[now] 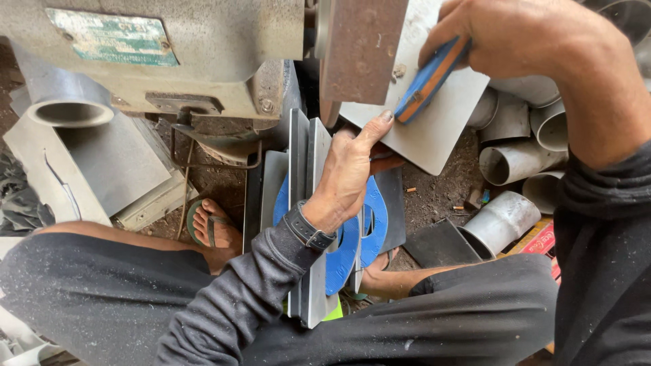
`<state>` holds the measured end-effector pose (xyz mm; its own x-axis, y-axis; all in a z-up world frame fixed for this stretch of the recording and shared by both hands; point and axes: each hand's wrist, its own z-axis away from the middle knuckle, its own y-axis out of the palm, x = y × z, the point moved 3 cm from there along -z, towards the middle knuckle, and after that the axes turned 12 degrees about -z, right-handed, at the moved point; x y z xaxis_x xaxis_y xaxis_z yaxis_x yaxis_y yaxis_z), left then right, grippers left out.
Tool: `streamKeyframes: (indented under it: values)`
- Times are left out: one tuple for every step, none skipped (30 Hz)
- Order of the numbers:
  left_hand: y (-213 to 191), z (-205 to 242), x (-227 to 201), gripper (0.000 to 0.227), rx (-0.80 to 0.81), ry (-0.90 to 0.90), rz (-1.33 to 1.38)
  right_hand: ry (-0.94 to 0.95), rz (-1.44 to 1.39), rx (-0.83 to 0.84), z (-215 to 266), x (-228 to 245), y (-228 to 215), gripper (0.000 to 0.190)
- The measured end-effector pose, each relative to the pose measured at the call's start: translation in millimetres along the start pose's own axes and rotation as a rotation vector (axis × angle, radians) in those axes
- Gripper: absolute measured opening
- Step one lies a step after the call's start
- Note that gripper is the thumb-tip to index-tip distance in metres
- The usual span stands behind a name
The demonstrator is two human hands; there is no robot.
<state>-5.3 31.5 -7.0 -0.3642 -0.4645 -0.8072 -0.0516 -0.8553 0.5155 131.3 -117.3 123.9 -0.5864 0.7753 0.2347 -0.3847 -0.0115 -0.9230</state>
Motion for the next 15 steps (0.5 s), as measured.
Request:
streamKeyframes:
  values:
    - [2, 0, -2, 0.047, 0.001, -0.013, 0.007, -0.001, 0.060, 0.000, -5, 1, -2, 0.056]
    - [4, -1, -4, 0.047, 0.003, -0.007, 0.013, -0.003, 0.120, 0.001, -11, 3, -3, 0.057]
    - [5, -1, -5, 0.047, 0.002, 0.001, 0.018, -0.006, 0.179, 0.001, -16, 5, -3, 0.058]
    - [5, -2, -6, 0.046, 0.001, 0.008, 0.024, 0.064, 0.159, 0.000, -18, 5, -4, 0.056]
    - [5, -2, -6, 0.044, -0.008, 0.004, 0.030, 0.136, 0.138, 0.000, -19, 4, -5, 0.055]
    - [5, -3, -5, 0.042, -0.017, 0.000, 0.036, 0.207, 0.117, 0.001, -19, 3, -5, 0.053]
    - [6, -4, -3, 0.040, -0.019, -0.007, 0.043, 0.117, 0.125, -0.051, -21, 5, -6, 0.051]
    - [6, -6, 0, 0.038, -0.008, -0.011, 0.072, 0.027, 0.133, -0.103, -25, 6, -5, 0.048]
    - [6, -7, 2, 0.036, 0.004, -0.016, 0.102, -0.060, 0.142, -0.156, -25, 7, -5, 0.046]
    - [6, -8, 6, 0.034, 0.016, -0.021, 0.132, -0.071, 0.115, -0.170, -22, 4, -4, 0.046]
    - [6, -6, 10, 0.032, 0.020, -0.028, 0.152, -0.084, 0.086, -0.183, -20, 4, 0, 0.047]
    - [5, -3, 14, 0.030, 0.023, -0.035, 0.173, -0.097, 0.057, -0.196, -16, 4, 4, 0.047]
    - [6, 1, 18, 0.028, 0.027, -0.042, 0.195, -0.069, 0.059, -0.323, -7, 4, 7, 0.039]
    - [5, 5, 20, 0.028, 0.012, -0.027, 0.178, -0.042, 0.062, -0.450, 4, 6, 14, 0.032]
    - [4, 12, 24, 0.028, 0.001, -0.022, 0.162, -0.005, 0.063, -0.572, 18, 6, 20, 0.024]
